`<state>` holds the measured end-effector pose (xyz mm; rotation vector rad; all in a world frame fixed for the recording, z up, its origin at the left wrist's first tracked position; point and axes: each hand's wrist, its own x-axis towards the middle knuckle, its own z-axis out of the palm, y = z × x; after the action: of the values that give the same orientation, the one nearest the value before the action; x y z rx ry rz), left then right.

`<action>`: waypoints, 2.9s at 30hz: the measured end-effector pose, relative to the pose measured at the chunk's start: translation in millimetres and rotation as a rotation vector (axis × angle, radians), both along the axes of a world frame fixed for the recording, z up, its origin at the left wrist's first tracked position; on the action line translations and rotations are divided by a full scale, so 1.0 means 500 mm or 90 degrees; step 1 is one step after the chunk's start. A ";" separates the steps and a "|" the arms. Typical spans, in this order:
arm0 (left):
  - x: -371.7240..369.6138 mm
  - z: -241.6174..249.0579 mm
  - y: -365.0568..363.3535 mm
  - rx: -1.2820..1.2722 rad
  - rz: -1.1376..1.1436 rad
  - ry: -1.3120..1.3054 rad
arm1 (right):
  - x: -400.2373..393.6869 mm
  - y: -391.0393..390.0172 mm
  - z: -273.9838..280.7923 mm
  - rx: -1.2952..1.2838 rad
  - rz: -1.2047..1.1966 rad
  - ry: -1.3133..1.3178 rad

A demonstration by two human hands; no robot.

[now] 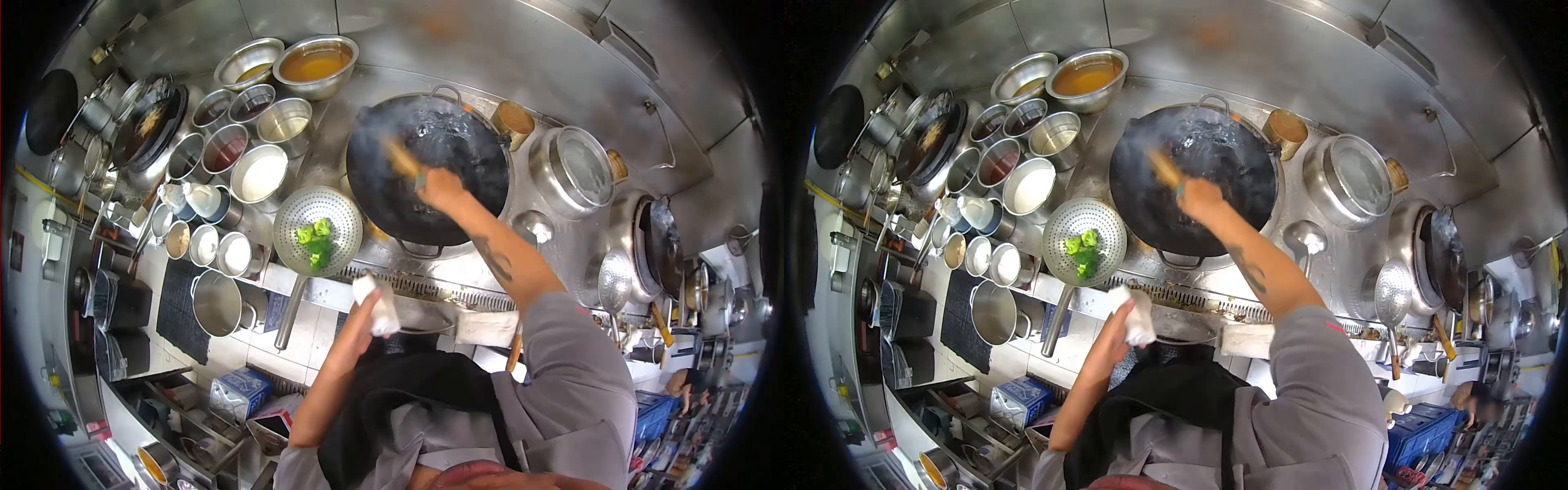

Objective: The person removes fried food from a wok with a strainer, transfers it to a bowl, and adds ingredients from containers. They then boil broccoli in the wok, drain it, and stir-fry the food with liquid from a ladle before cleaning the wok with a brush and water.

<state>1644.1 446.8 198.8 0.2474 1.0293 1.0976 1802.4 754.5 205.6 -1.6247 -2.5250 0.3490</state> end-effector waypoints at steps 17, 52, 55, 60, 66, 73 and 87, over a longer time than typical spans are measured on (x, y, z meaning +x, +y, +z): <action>-0.111 0.036 -0.209 -0.016 0.129 0.109 | 0.287 0.050 0.129 -0.306 0.011 -0.083; 0.136 -0.055 0.235 -0.074 0.001 -0.106 | 0.616 -0.601 0.039 0.113 -0.440 0.342; 0.149 -0.021 0.237 -0.098 0.064 -0.112 | 0.703 -0.746 -0.056 -0.387 -0.815 0.827; 0.156 -0.100 0.273 -0.050 0.081 -0.090 | 0.770 -0.774 -0.077 -0.476 -0.901 1.118; 0.137 -0.098 0.235 0.046 0.069 0.056 | 0.680 -0.711 0.073 -0.272 -0.768 1.001; 0.075 -0.041 0.155 0.062 0.049 0.211 | 0.569 -0.623 0.191 -0.252 -0.602 0.942; 0.153 0.192 0.111 0.258 0.072 0.480 | 0.190 -0.347 0.219 -0.446 -0.222 0.914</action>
<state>1720.6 502.4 295.0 0.9950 1.4820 1.3476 1897.4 581.0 315.2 -1.1046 -1.0324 1.6848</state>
